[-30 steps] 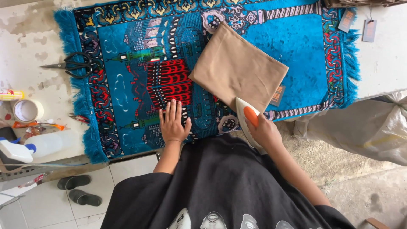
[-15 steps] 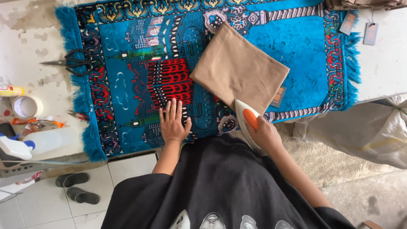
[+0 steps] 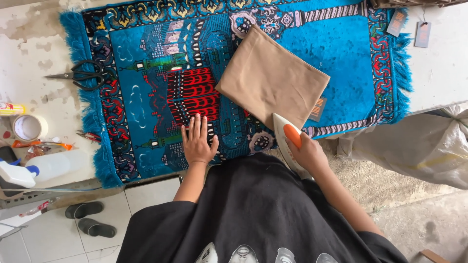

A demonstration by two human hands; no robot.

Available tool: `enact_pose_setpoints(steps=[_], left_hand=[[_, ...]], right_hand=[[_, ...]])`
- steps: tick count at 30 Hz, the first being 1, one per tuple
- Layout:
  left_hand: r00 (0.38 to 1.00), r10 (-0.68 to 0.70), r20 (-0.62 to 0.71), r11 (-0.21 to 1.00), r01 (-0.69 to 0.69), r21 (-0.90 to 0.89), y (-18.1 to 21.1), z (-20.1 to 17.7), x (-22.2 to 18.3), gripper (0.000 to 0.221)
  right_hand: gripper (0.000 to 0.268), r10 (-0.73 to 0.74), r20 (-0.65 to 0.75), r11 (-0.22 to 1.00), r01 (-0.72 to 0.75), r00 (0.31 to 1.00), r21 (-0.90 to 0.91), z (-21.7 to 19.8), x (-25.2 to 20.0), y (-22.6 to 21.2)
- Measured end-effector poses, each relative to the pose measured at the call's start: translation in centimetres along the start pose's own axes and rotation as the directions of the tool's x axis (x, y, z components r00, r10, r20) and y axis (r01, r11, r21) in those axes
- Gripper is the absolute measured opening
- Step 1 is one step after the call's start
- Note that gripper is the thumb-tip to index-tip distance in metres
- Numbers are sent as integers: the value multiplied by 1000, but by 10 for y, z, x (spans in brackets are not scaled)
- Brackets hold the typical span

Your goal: The person is ironing a folded pair of pants on a mat on the floor.

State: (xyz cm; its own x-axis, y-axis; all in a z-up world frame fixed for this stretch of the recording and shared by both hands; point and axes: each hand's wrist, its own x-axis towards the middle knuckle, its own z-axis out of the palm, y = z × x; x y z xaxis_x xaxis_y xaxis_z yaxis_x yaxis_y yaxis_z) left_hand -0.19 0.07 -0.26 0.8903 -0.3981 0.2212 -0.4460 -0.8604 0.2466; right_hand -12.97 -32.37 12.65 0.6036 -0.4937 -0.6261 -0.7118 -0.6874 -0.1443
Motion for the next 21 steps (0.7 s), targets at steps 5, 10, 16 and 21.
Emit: enact_pose_setpoints(steps=[5,10,16,21], left_hand=[[1000,-10,18,1000,10,-8,-1,2,-1,72],[1000,-7,11,1000,7,-4,0,2,0,73],[1000,-6,1,1000,6,4,-1,1,-1,73],[1000,3,4,1000,-3,-4,-1,1,0,74]], right_hand=[[54,-101,-88,995,102,991,12,-3,16,-42],[55,-135,-114,990,138,984,15,3,13,-33],[55,-164,-91,986,161,982,-42,37,-3,-5],[51,-238,-292,969,208,926,-131,41,29,-23]])
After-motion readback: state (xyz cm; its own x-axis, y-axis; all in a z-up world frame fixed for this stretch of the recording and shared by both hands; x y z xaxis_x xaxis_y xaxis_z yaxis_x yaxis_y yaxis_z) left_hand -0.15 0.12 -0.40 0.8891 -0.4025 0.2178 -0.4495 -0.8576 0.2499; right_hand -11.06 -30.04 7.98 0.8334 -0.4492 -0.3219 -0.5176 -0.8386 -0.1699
